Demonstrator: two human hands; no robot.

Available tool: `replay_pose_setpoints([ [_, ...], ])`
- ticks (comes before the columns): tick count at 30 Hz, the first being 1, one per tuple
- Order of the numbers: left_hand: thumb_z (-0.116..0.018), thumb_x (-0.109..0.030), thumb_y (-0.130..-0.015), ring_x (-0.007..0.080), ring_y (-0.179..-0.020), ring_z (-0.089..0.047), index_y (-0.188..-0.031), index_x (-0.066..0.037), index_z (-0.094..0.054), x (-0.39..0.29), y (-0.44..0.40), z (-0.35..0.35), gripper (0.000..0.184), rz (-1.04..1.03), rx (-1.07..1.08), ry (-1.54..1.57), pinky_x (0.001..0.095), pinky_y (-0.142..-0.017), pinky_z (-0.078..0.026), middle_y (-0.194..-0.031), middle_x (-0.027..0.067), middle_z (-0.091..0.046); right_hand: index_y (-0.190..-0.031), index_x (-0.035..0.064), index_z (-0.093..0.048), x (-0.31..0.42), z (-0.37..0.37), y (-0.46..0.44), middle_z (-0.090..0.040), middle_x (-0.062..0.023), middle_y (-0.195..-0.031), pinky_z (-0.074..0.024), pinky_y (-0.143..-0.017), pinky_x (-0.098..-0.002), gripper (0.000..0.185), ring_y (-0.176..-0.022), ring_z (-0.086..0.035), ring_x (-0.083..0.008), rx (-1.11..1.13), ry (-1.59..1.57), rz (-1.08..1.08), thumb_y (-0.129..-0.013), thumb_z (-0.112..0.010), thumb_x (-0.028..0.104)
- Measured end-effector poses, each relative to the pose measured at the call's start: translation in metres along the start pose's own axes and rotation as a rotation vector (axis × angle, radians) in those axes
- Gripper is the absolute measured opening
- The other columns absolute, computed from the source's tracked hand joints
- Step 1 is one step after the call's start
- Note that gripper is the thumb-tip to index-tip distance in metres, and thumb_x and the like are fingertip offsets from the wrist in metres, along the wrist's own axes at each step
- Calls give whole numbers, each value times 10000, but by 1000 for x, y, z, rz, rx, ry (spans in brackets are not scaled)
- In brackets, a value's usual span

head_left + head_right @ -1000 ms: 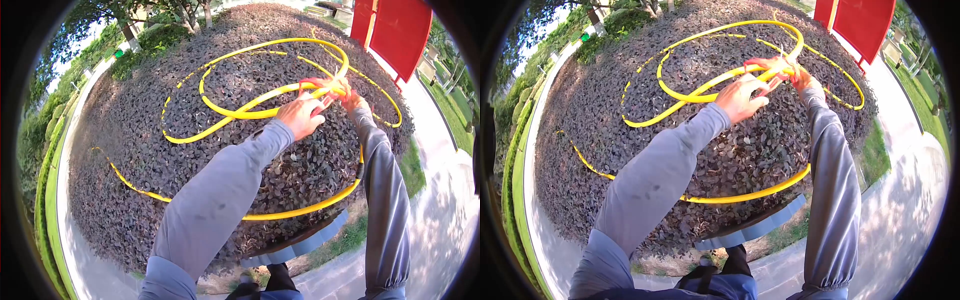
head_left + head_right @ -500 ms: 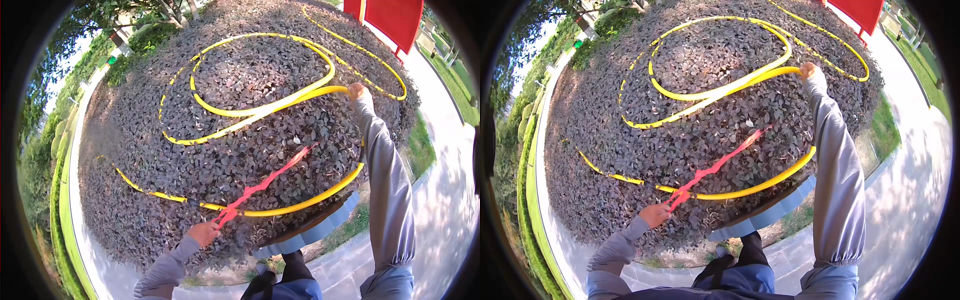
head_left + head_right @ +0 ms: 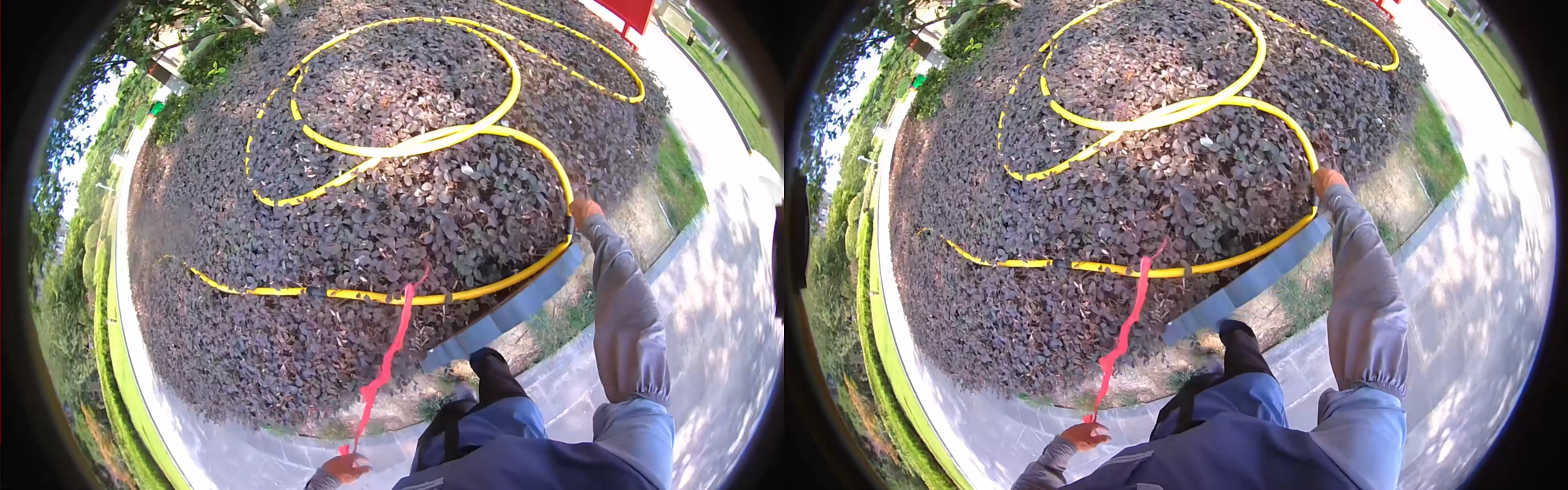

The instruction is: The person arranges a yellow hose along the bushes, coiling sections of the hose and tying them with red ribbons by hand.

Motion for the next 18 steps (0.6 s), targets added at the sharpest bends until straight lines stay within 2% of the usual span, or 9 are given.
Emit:
replay_pose_setpoints([
  [1,-564,-420,-870,268,-879,-632,-1171,-72,-580,-5,3,-29,461,-60,60,34,384,-773,-484,-944,166,-655,-970,106,-668,-7,36,70,-667,-134,-933,-508,-765,-429,248,-882,-635,-348,-248,-478,-124,-816,-561,269],
  [4,-554,-399,-879,266,-917,-627,-1178,-68,-577,7,1,-85,447,-163,123,34,383,-802,-478,-974,174,-651,-914,95,-671,-69,-58,139,-656,-172,-892,-510,-764,-414,228,-846,-634,-351,-332,-411,-80,-812,-543,253],
  [8,-555,-381,-881,262,-936,-626,-1190,-77,-570,26,-31,-161,433,-335,102,-3,378,-810,-478,-997,172,-649,-879,72,-706,-32,-172,311,-684,-117,-917,-549,-682,-400,205,-849,-668,-268,217,47,34,-801,-557,189],
  [9,-555,-376,-882,261,-941,-625,-1194,-80,-568,36,-47,-187,430,-380,92,-5,376,-812,-479,-1003,172,-648,-905,88,-711,-9,-224,361,-670,-138,-977,-541,-724,-403,227,-900,-656,-272,406,273,287,-807,-558,223],
  [10,-662,-379,-811,286,-780,-636,-1042,-35,-598,72,-88,-215,419,-555,-75,-43,379,-719,-502,-885,152,-651,-949,98,-705,1,-223,421,-662,-156,-1002,-525,-772,-400,263,-944,-641,-273,531,-472,-240,-810,-574,279],
  [11,-668,-370,-806,292,-777,-636,-1043,-36,-591,36,-66,-184,417,-404,-137,26,371,-720,-503,-899,153,-648,-977,122,-699,31,-236,474,-673,-144,-968,-508,-801,-392,311,-921,-645,-280,609,-530,-208,-815,-582,360],
  [12,-673,-361,-801,298,-774,-635,-1045,-36,-583,-14,-36,-143,416,-254,-198,89,364,-720,-503,-913,155,-645,-919,88,-696,55,-308,516,-666,-95,-683,-517,-620,-319,184,-631,-652,-194,667,-499,-27,-809,-580,177],
  [13,-673,-361,-801,298,-774,-635,-1045,-36,-583,-20,-42,-145,416,-264,-199,75,364,-720,-503,-913,155,-645,-988,115,-698,90,-325,573,-692,-117,-861,-513,-763,-384,347,-809,-666,-276,796,-578,-151,-819,-586,396],
  [18,-703,-239,-756,272,-823,-625,-1116,-81,-574,-103,-45,-104,414,-425,-338,100,345,-750,-494,-876,133,-633,-984,118,-697,178,-342,692,-694,-117,-865,-524,-743,-375,299,-779,-672,-255,926,-866,-309,-790,-625,334],
])
Point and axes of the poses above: each hand's wrist, its own y-axis away from the middle knuckle, its own z-axis out of the back of the hand, x = y × z, the point moved 7 cm from there along -y, towards the middle knuckle
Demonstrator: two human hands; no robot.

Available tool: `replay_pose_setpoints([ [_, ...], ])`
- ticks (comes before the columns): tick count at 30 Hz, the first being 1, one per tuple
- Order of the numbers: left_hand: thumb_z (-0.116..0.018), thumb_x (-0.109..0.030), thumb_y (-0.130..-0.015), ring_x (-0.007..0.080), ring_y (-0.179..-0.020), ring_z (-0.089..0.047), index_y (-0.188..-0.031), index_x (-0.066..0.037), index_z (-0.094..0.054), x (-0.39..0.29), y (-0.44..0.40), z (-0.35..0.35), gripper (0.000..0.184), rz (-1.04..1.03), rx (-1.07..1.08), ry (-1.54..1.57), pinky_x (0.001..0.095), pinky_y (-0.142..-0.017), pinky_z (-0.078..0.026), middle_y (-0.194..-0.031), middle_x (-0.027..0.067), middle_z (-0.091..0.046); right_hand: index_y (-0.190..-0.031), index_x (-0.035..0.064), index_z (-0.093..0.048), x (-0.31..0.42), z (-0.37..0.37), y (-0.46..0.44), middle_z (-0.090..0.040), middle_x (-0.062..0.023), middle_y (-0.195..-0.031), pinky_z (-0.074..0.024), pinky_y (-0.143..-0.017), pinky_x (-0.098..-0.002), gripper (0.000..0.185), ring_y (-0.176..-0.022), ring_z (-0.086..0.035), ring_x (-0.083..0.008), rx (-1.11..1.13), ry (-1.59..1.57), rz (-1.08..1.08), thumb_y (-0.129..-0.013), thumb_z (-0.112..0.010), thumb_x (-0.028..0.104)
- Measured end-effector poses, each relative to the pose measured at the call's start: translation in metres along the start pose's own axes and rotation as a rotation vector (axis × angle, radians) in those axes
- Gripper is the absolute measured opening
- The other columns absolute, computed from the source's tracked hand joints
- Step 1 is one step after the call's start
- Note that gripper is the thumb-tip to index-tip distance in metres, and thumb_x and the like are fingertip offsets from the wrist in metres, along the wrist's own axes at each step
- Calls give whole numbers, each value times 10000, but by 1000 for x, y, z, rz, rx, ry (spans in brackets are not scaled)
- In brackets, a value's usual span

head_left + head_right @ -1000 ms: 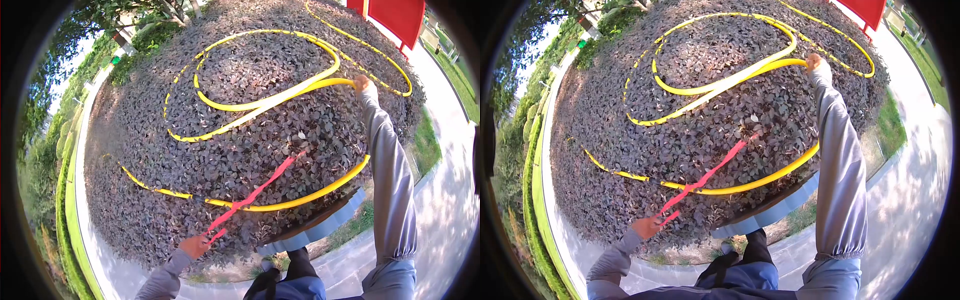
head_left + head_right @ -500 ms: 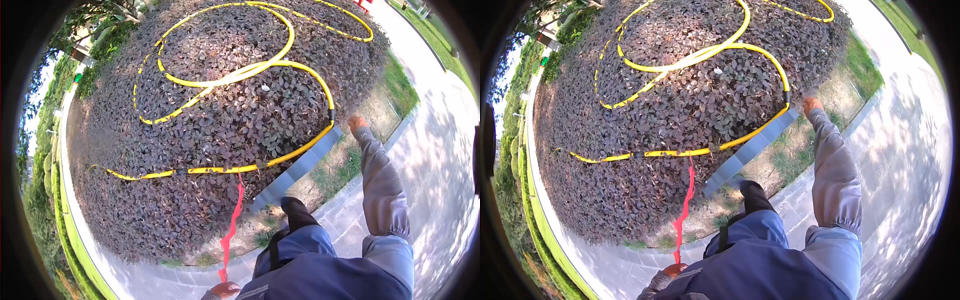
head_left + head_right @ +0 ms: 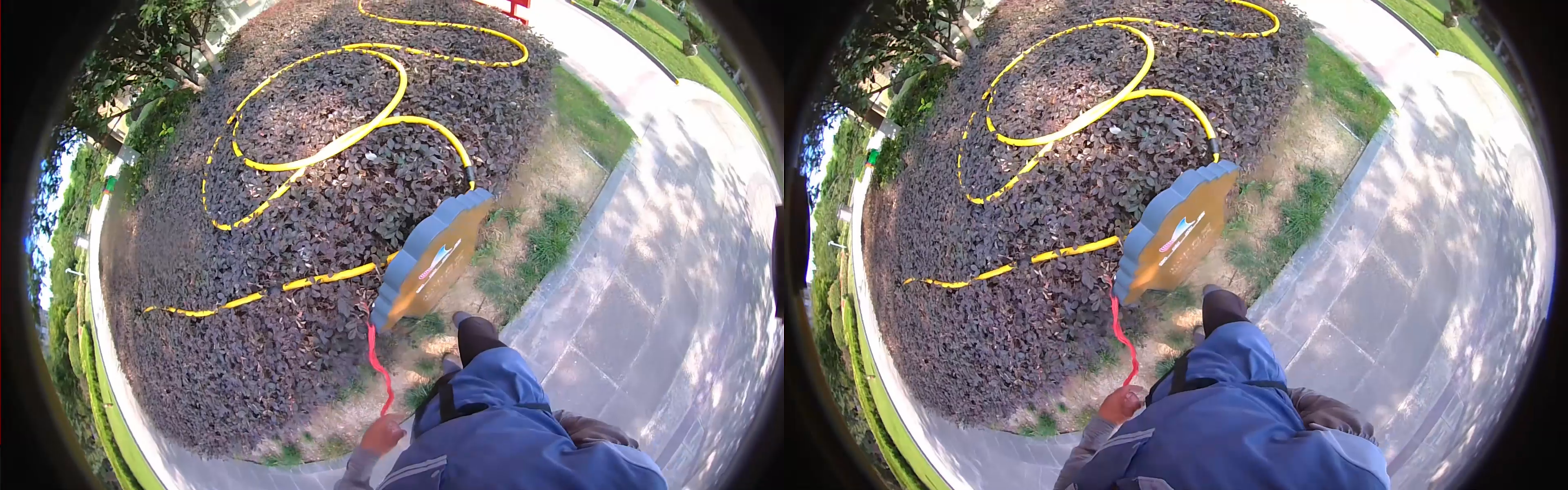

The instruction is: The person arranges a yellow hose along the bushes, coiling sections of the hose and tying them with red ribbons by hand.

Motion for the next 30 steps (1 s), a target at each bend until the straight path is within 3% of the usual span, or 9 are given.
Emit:
replay_pose_setpoints([
  [1,-688,-98,-715,243,-880,-611,-1148,-92,-570,-5,-13,-4,449,-26,23,164,343,-784,-483,-886,118,-622,-982,118,-698,-1,-3,5,-694,-115,-864,-526,-741,-374,291,-777,-672,-252,-22,-66,-6,-789,-627,324],
  [7,-518,94,-693,173,-809,-548,-1164,-79,-566,-185,-103,6,505,-292,143,160,284,-768,-466,-979,100,-546,-971,122,-699,-33,27,6,-697,-102,-858,-535,-724,-366,246,-765,-674,-233,-153,-395,-33,-782,-638,266],
  [12,-439,91,-723,134,-762,-521,-1147,-29,-561,-326,-227,-11,457,-510,221,165,263,-746,-465,-975,91,-544,-962,125,-700,-104,117,-49,-700,-91,-854,-542,-710,-359,214,-754,-676,-218,-248,-548,-21,-776,-647,218],
  [14,-408,62,-756,126,-744,-534,-1116,-20,-573,-371,-288,-31,404,-411,322,257,265,-724,-470,-924,83,-566,-958,127,-700,-144,175,-62,-701,-87,-852,-545,-704,-356,204,-750,-676,-212,-352,-621,-13,-773,-650,199],
  [17,-380,49,-791,122,-748,-559,-1084,-17,-585,-495,-326,-42,364,-579,322,226,265,-720,-476,-882,71,-589,-974,76,-681,-167,292,-25,-691,-88,-799,-561,-631,-353,206,-705,-666,-202,-583,-671,-32,-777,-622,89],
  [19,-380,51,-806,121,-764,-571,-1084,-22,-590,-576,-350,-40,355,-703,337,210,268,-730,-479,-883,71,-600,-1103,15,-576,-125,379,29,-661,-133,-815,-565,-579,-356,284,-663,-655,-228,-618,-1127,144,-824,-540,57],
  [24,-396,68,-799,133,-783,-565,-1061,-2,-584,-735,-354,-59,330,-1005,541,369,266,-737,-466,-896,74,-569,-1127,16,-579,49,578,147,-659,-117,-947,-529,-788,-329,378,-898,-631,-218,-667,-1134,915,-758,-662,19],
  [25,-396,68,-799,133,-783,-565,-1061,-2,-584,-755,-358,-57,330,-1014,522,379,266,-737,-466,-896,74,-569,-1015,16,-629,67,604,146,-659,-80,-870,-518,-750,-331,214,-848,-632,-192,-932,-333,950,-805,-635,57],
  [30,-405,67,-770,143,-834,-554,-1078,6,-563,-817,-390,-40,352,-1028,702,455,269,-778,-454,-976,87,-539,-961,18,-631,168,663,176,-635,-61,-774,-492,-673,-308,135,-755,-610,-164,-556,-659,1200,-876,-568,101],
])
Point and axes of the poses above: each hand's wrist, its own y-axis away from the middle knuckle, its own z-axis out of the back of the hand, x = y × z, the point moved 7 cm from there along -y, towards the middle knuckle
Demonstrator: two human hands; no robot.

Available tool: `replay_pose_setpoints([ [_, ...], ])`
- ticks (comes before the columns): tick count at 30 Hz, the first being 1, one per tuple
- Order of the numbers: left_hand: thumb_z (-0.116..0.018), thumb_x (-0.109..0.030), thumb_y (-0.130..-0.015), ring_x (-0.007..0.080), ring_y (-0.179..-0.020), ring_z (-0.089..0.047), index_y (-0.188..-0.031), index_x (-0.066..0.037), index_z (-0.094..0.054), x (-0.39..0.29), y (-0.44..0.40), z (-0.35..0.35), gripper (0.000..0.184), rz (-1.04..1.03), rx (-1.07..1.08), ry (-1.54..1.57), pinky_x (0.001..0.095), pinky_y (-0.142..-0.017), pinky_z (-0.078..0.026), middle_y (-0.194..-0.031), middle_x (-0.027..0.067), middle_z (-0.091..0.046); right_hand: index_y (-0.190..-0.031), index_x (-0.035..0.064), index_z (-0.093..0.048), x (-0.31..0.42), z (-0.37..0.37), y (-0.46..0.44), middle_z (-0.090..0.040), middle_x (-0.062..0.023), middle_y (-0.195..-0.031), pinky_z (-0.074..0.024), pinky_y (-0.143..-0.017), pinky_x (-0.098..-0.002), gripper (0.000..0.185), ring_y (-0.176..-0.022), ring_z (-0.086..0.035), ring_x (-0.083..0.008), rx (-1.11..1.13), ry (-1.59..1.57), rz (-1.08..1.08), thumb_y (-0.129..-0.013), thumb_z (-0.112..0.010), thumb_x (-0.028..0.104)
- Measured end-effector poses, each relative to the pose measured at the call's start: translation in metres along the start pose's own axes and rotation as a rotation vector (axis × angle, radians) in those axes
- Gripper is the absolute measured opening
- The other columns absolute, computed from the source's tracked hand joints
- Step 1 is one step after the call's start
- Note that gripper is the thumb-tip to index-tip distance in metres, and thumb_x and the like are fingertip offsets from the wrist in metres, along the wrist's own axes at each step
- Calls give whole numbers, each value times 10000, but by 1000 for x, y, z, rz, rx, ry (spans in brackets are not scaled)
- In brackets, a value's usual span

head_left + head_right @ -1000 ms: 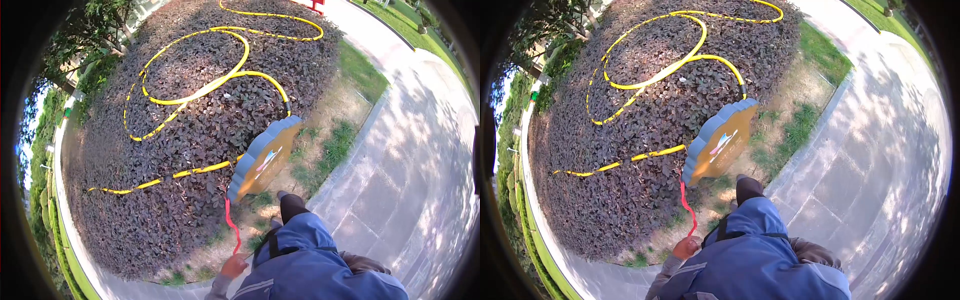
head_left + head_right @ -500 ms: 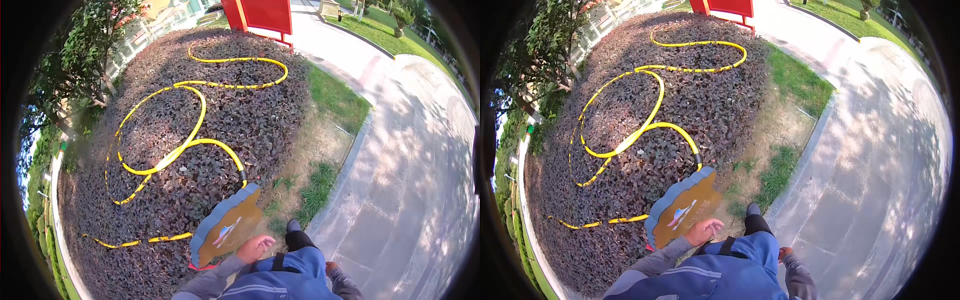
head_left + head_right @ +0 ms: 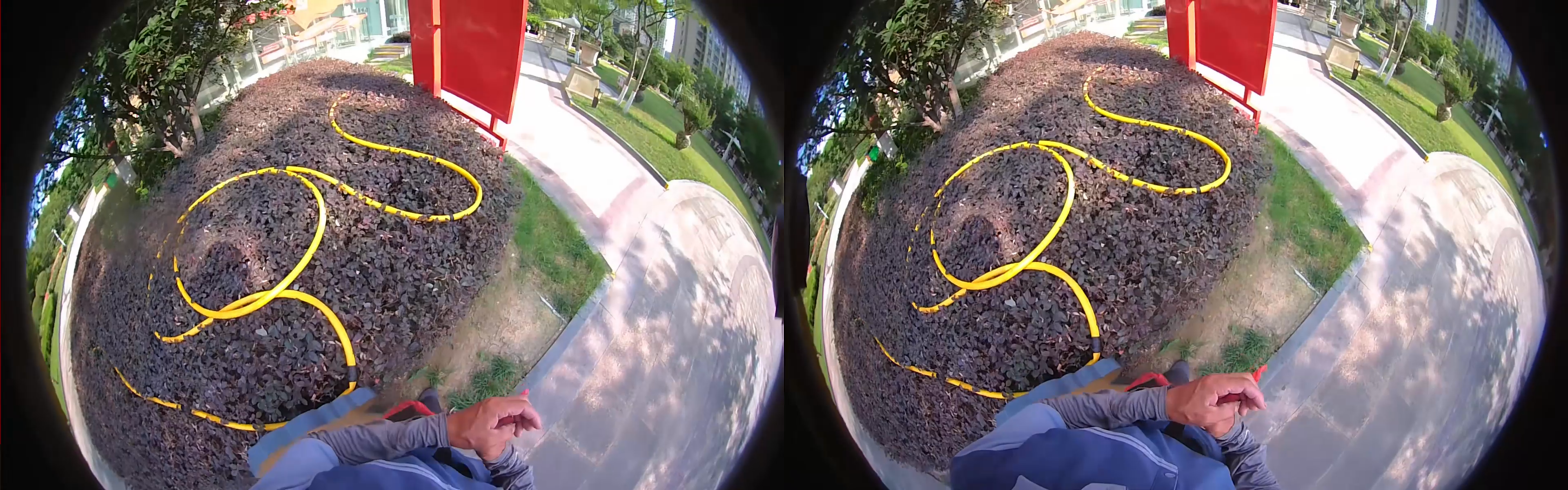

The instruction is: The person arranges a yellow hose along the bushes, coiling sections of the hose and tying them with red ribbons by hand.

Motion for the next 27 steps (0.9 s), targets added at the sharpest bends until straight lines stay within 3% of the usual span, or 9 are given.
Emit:
replay_pose_setpoints([
  [6,-418,50,-775,167,-927,-546,-1170,-6,-525,22,-51,88,414,53,18,-145,291,-842,-452,-1077,91,-505,-907,20,-633,29,54,-52,-612,-42,-678,-467,-597,-286,186,-662,-588,-136,-57,-61,53,-946,-500,145],
  [8,-423,37,-795,164,-955,-541,-1212,-11,-511,40,-70,111,429,171,-40,-184,280,-869,-444,-1124,91,-481,-924,19,-617,28,84,-59,-556,-21,-622,-413,-515,-250,203,-559,-525,-98,-200,-163,-281,-957,-502,183],
  [10,-484,14,-809,158,-1000,-532,-1253,-21,-486,55,-95,125,445,140,-55,-154,276,-888,-440,-1170,93,-472,-948,20,-602,39,113,-75,-505,-1,-589,-356,-462,-226,197,-490,-460,-74,-284,-135,-270,-957,-507,193],
  [16,-565,-27,-846,208,-1176,-496,-1317,2,-382,106,-169,198,506,282,-374,-34,319,-953,-434,-1264,105,-467,-1116,21,-600,37,211,-133,-490,19,-588,-340,-442,-219,265,-471,-441,-63,-409,-267,-298,-958,-508,213],
  [18,-581,-151,-884,206,-1146,-526,-1297,6,-423,132,-195,223,469,333,-443,-66,337,-983,-410,-1240,107,-521,-1102,16,-602,32,256,-155,-481,21,-582,-345,-443,-221,269,-467,-441,-65,-475,-292,-286,-957,-505,220],
  [20,-533,-242,-940,166,-1103,-535,-1297,6,-433,164,-230,231,446,588,-199,-12,302,-965,-404,-1208,88,-538,-1015,10,-611,26,310,-176,-474,16,-542,-336,-448,-215,262,-435,-401,-58,-541,-262,-254,-967,-466,222],
  [22,-452,-376,-966,166,-1125,-511,-1261,-1,-493,185,-277,233,479,596,-158,8,303,-944,-410,-1187,89,-554,-1001,4,-606,3,362,-201,-531,-3,-595,-382,-477,-222,271,-486,-467,-73,-458,-233,-285,-972,-446,222],
  [26,-371,-408,-990,120,-1021,-533,-1185,14,-541,202,-378,221,494,618,-67,259,259,-904,-411,-1077,65,-586,-1051,22,-587,10,412,-253,-626,-203,-933,-498,-743,-398,236,-876,-613,-379,13,425,60,-908,-534,202],
  [27,-376,-402,-990,122,-1019,-535,-1186,18,-537,202,-402,232,491,571,-81,197,260,-905,-412,-1076,67,-586,-1081,38,-587,5,430,-266,-629,-198,-944,-497,-755,-405,259,-887,-615,-372,63,406,39,-904,-543,222],
])
Point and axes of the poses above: each hand's wrist, its own y-axis away from the middle knuckle, its own z-axis out of the back of the hand, x = y × z, the point moved 7 cm from there along -y, towards the middle knuckle
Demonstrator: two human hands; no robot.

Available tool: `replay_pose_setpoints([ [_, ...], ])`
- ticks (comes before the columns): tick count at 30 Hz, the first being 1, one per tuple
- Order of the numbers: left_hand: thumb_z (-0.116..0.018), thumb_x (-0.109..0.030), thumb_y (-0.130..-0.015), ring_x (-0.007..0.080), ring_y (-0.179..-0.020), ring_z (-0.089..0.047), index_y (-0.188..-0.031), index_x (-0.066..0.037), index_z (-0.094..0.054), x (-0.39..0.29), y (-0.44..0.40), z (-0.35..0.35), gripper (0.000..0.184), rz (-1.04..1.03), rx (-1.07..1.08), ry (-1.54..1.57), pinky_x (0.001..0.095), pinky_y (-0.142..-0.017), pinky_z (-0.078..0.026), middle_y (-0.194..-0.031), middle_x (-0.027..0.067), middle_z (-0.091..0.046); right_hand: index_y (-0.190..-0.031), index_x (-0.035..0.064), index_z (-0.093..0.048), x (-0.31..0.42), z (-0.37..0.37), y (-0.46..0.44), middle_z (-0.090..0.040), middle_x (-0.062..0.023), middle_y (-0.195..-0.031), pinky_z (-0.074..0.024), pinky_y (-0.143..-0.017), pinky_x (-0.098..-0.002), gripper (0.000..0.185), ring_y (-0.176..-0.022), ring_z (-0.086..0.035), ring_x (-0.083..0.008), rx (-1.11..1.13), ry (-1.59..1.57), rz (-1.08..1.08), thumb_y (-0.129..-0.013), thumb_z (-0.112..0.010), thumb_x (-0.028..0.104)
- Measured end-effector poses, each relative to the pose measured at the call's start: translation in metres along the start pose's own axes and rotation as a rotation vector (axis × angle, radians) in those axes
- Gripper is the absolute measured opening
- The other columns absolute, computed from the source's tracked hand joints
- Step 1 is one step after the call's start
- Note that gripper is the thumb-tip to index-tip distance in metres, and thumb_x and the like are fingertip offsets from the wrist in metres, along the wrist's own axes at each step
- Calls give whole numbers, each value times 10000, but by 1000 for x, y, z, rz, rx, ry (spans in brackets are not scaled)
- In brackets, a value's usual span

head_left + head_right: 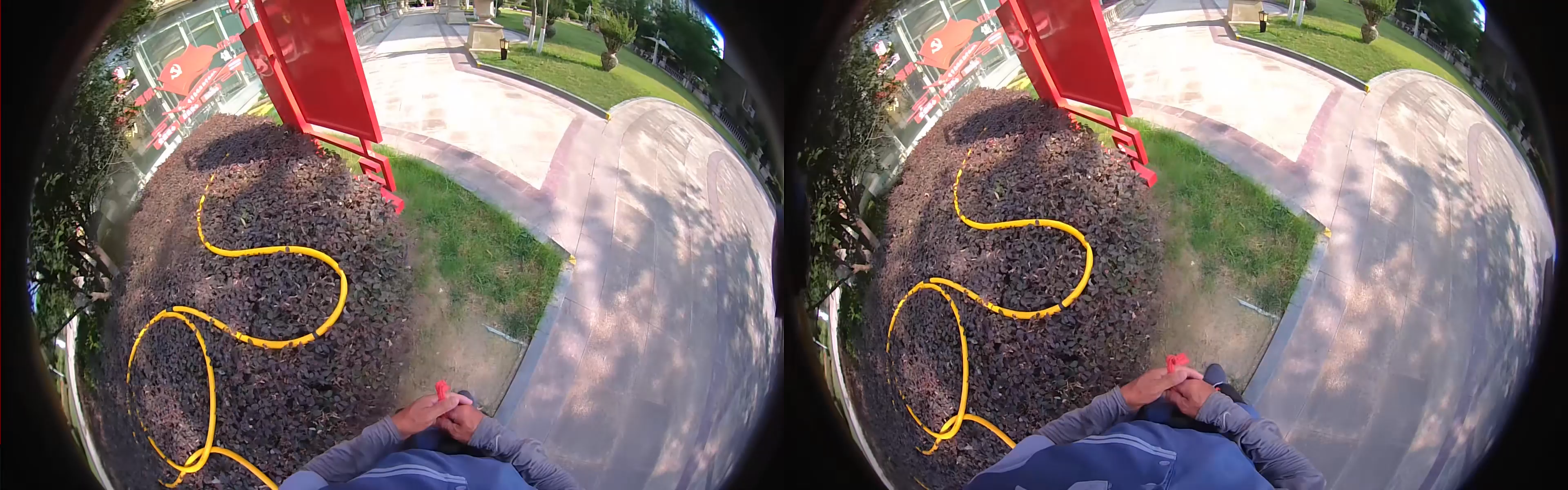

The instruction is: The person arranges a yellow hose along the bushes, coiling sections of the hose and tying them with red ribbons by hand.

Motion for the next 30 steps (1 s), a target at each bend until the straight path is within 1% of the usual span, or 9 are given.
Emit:
replay_pose_setpoints([
  [5,-358,-339,-999,194,-1015,-576,-1155,18,-537,-67,-66,45,429,-154,-240,156,319,-922,-436,-1059,89,-608,-1120,116,-606,-25,91,-53,-647,-173,-930,-505,-762,-398,322,-884,-633,-346,40,67,-214,-880,-586,329],
  [9,-366,-293,-996,315,-1023,-603,-1103,-11,-520,-100,-133,131,339,-269,-361,775,426,-915,-461,-758,44,-557,-1050,101,-622,-70,168,-111,-630,-152,-795,-497,-690,-383,325,-763,-637,-319,32,21,-263,-873,-602,373],
  [10,-394,-312,-988,268,-840,-620,-1034,-36,-535,-115,-146,147,314,-269,-499,798,400,-778,-481,-638,13,-457,-1024,93,-626,-86,181,-122,-620,-142,-756,-490,-667,-377,329,-727,-632,-304,71,-25,-344,-872,-605,385],
  [11,-394,-312,-988,268,-840,-620,-1034,-36,-535,-117,-164,168,314,-273,-496,803,400,-778,-481,-638,13,-457,-1024,93,-626,-95,196,-134,-620,-142,-756,-490,-667,-377,329,-727,-632,-304,73,-18,-346,-872,-605,385],
  [14,-419,-334,-981,132,-517,-374,-935,-85,-539,-141,-220,226,280,-280,-551,900,300,-530,-339,-547,-35,-354,-970,89,-634,-121,261,-174,-599,-126,-717,-476,-643,-371,338,-690,-617,-275,60,61,-366,-873,-599,411],
  [16,-421,-332,-980,132,-506,-380,-938,-82,-532,-169,-252,246,277,-284,-571,863,294,-511,-337,-542,-34,-352,-963,93,-642,-142,293,-191,-601,-126,-709,-476,-637,-360,331,-684,-618,-262,61,-31,-522,-877,-592,409],
  [19,-423,-330,-980,128,-488,-379,-939,-71,-517,-226,-308,272,278,-301,-603,746,280,-483,-327,-537,-33,-349,-953,70,-661,-145,364,-232,-601,-70,-682,-462,-605,-305,280,-657,-590,-156,25,138,-456,-894,-591,335],
  [27,-409,-293,-981,108,-476,-388,-922,-20,-499,-325,-421,334,294,-284,-653,502,261,-451,-302,-552,-17,-350,-971,59,-671,-203,498,-311,-641,-61,-737,-486,-636,-276,262,-683,-607,-123,-245,-53,-360,-874,-636,300],
  [30,-468,-261,-960,162,-612,-525,-1017,-24,-506,-344,-476,365,246,-325,-652,532,292,-557,-416,-659,20,-498,-945,50,-669,-225,543,-353,-630,-61,-732,-483,-637,-283,270,-681,-602,-133,-186,-146,-404,-884,-626,309],
])
Point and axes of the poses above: each hand's wrist, its own y-axis away from the middle knuckle, its own z-axis out of the back of the hand, x = y × z, the point moved 7 cm from there along -y, towards the middle knuckle
